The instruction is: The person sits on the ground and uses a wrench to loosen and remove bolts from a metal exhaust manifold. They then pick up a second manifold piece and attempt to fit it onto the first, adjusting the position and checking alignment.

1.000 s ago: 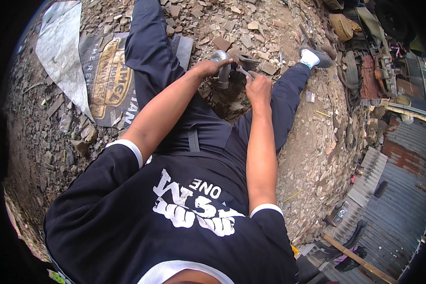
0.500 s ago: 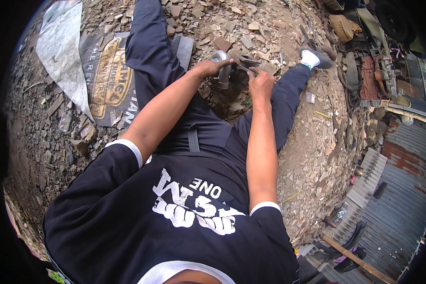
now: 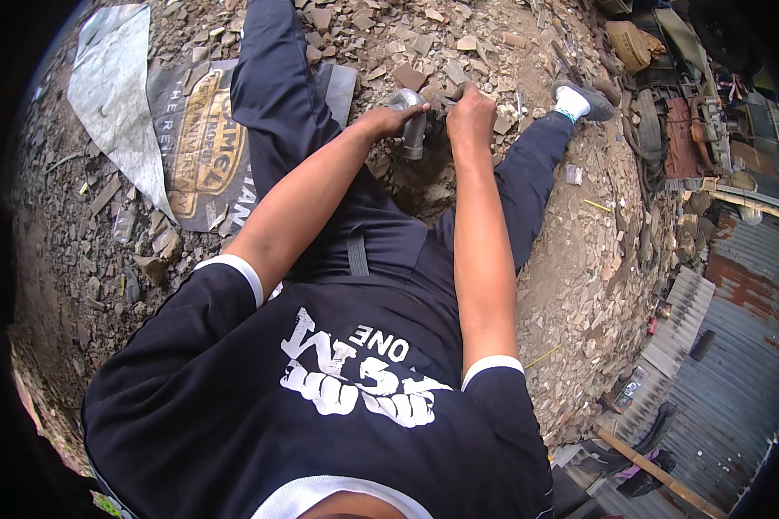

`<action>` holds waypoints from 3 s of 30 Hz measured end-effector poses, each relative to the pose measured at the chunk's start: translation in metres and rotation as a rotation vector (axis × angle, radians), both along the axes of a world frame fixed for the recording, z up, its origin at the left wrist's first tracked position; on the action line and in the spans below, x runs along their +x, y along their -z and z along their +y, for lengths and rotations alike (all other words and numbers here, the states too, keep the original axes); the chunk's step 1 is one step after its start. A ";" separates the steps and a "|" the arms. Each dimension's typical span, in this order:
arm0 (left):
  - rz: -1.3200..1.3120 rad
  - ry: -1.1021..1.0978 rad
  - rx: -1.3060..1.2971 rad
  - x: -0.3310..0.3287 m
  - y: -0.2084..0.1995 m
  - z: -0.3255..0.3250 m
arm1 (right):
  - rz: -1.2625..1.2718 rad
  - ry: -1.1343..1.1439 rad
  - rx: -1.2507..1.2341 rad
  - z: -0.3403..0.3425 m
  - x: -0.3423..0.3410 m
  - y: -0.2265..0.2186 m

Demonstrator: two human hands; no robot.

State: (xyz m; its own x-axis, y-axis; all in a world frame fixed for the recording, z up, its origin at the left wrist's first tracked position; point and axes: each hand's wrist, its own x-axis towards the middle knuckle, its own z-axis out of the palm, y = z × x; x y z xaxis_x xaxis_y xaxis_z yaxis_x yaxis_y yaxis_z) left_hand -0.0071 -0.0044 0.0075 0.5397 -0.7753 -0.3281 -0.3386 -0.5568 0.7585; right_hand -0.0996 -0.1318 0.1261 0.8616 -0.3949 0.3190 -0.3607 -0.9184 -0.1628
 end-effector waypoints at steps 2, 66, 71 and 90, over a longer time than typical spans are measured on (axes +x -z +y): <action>-0.088 0.022 -0.013 0.008 0.017 0.001 | -0.043 -0.025 0.031 0.009 -0.002 0.004; 0.231 -0.165 0.047 -0.008 -0.017 -0.003 | -0.101 -0.037 -0.048 -0.005 -0.061 0.013; 0.054 -0.149 -0.120 0.021 0.051 0.000 | -0.121 -0.092 -0.030 0.021 -0.037 0.010; 0.234 -0.242 0.071 0.004 -0.005 0.007 | 0.727 0.174 0.170 0.007 -0.059 0.051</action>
State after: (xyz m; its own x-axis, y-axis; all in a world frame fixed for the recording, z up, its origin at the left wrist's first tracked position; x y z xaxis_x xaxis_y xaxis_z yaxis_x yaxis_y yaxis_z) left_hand -0.0027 0.0027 0.0122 0.6093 -0.6044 -0.5133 -0.0115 -0.6541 0.7564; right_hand -0.1589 -0.1248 0.0755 0.7523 -0.5369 -0.3817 -0.5680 -0.8222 0.0369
